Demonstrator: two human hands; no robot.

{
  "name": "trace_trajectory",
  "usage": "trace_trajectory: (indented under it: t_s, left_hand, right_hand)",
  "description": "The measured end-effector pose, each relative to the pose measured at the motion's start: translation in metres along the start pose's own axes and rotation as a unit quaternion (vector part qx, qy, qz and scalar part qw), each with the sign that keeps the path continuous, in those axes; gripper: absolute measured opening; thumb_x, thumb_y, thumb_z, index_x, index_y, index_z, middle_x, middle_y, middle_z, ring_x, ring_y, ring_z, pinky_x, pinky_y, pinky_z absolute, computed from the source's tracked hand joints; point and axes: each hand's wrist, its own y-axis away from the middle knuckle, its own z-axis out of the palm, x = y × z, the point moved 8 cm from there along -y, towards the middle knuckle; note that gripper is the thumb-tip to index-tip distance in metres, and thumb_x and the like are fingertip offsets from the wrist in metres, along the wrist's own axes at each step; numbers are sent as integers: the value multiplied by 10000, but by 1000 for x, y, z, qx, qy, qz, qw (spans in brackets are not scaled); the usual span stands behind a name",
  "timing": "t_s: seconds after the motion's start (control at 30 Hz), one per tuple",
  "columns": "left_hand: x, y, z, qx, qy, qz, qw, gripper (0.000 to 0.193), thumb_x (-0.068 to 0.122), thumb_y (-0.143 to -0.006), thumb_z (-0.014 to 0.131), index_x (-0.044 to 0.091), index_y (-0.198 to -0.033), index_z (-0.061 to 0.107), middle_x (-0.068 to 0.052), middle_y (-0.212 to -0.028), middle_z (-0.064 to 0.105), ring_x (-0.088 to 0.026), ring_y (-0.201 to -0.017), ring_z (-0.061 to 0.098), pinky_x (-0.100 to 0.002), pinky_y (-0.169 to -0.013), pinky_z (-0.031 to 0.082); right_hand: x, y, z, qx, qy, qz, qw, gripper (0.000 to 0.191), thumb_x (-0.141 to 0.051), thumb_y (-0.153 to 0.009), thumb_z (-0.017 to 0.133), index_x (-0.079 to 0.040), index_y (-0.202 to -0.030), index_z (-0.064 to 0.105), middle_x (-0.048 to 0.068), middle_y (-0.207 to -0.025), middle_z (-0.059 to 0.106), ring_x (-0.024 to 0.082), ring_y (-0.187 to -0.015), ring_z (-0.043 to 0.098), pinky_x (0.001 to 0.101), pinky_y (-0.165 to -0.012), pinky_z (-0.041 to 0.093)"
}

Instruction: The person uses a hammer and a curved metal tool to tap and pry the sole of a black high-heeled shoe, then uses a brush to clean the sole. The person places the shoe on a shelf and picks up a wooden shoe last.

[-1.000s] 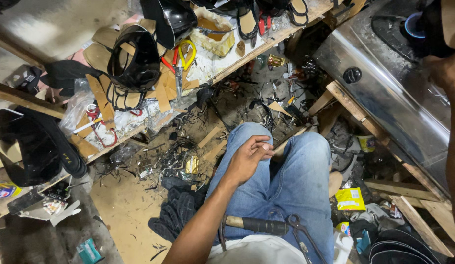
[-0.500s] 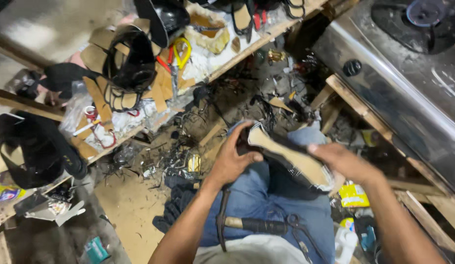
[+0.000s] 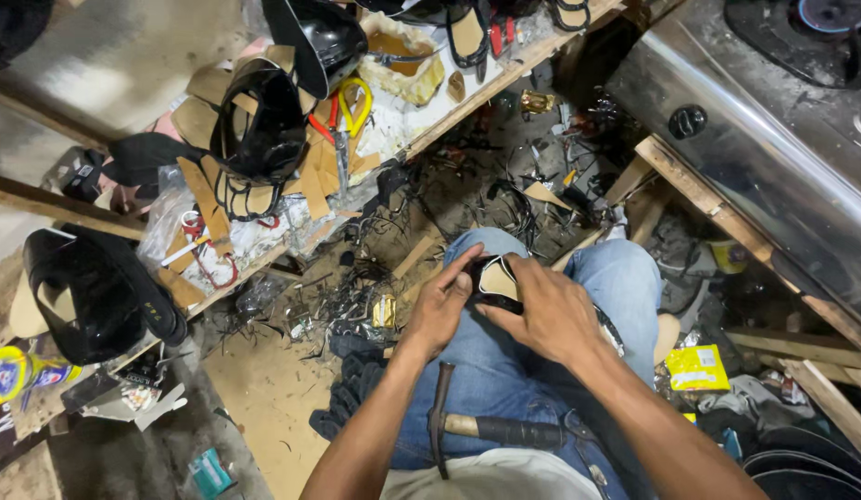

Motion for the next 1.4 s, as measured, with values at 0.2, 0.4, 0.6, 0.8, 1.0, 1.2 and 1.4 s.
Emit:
trace_trajectory:
  t_s: [0.2,0.4,0.6,0.8,1.0,1.2,1.4]
  left_hand:
    - [7,-5,5,45,-13,-14,999,503,398,-1010,622,31,-1350,666,-88,-1272,724,-159,-1173,637,-302,-1032,498]
    - [-1,-8,7,74,18,-13,997,475,365,-992,649,33,-1331,662,-94,-1269,714,-138,-1159,653,-275,-1018,504]
    - [-6,1,8,-12,81,-32,996,597,391,-993,644,56,-1476,544,-108,-1331,658,-147,-1218,595,-284,-1046,477]
    - [4,4,10,23,101,14,995,589,350,-1000,665,-4,-1454,541,-159,-1354,637,-188,-1254,596,-314,-1085,473]
    - [8,4,14,76,7,8,997,470,321,-1007,620,0,-1350,597,-127,-1244,680,-188,-1135,680,-310,-1008,561]
    - [-9,-8,6,47,136,-50,988,380,98,-937,703,-54,-1280,644,-161,-1172,687,-183,-1057,651,-311,-966,525]
    - [-10,-10,4,140,35,-16,989,343,77,-940,659,-58,-1255,641,-157,-1201,702,-199,-1124,666,-312,-1001,518]
  right_hand:
    - [7,4,4,21,-21,-24,999,714,-505,-790,785,-233,-1410,560,174,-1224,642,382,-948,684,479,-821,559]
    - [10,7,2,74,-41,-74,994,639,-455,-782,818,-280,-1367,630,143,-1271,633,379,-1039,681,461,-829,572]
    - [1,17,-3,139,-48,-143,979,642,-388,-754,870,-249,-1342,652,149,-1251,647,361,-1016,693,437,-815,586]
    - [2,17,-2,127,-52,-111,984,579,-410,-759,858,-246,-1286,685,140,-1257,653,360,-1026,694,437,-823,584]
    - [13,11,6,74,-68,-54,994,626,-420,-777,848,-146,-1305,653,152,-1275,653,368,-1042,693,456,-842,575]
    - [20,13,16,65,-64,-10,996,901,-489,-742,862,-59,-1434,478,162,-1215,654,376,-1039,676,467,-864,557]
    - [8,15,5,95,-64,-57,992,651,-421,-751,850,-138,-1297,636,139,-1277,666,349,-1074,690,438,-869,572]
